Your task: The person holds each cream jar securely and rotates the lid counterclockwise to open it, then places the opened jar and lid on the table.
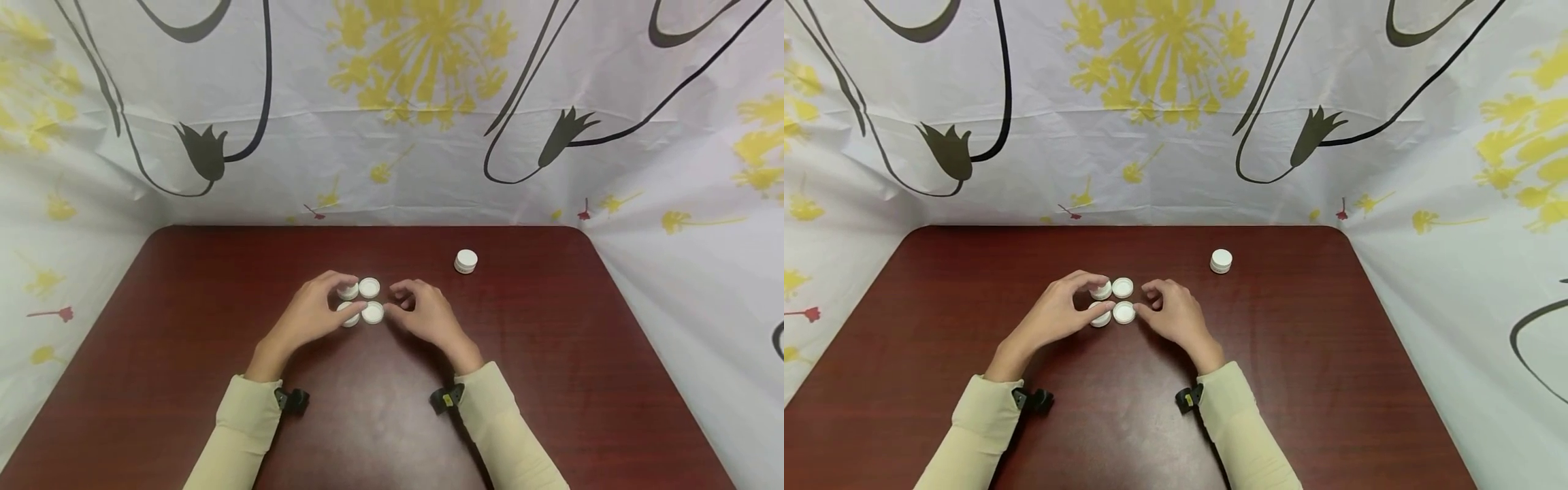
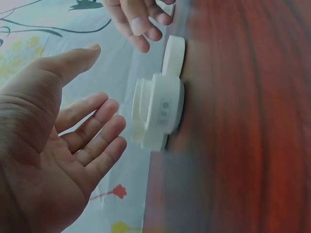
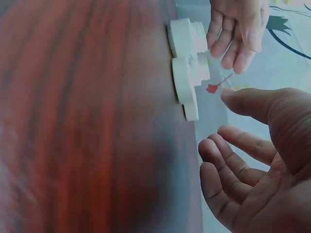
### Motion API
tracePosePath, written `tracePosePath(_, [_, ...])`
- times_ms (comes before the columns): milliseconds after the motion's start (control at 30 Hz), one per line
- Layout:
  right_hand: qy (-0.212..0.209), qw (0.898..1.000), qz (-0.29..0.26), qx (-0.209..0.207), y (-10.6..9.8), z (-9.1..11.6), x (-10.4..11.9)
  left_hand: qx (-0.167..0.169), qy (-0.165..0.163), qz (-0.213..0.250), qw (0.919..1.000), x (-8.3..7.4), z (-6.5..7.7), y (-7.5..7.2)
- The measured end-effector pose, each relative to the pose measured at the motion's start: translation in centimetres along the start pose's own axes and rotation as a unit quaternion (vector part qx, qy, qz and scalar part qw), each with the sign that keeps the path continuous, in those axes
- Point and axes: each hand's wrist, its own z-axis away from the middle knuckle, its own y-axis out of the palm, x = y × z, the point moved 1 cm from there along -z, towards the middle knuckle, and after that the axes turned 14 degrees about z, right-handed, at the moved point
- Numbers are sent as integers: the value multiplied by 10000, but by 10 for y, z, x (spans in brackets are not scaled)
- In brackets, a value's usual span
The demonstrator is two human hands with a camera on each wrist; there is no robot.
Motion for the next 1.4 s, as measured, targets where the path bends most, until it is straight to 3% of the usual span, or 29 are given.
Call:
tracePosePath(467, [-54, 9988, 353, -329, -16, -10, -10, 398, 49, 89, 9992, -3, -26, 27])
tracePosePath(667, [101, 9982, 450, -385, -25, -16, -15, 393, 232, 115, 9989, -5, -33, 34])
tracePosePath(1400, [192, 9954, 654, -673, -40, -37, -41, 667, 297, 85, 9973, -12, -58, 61])
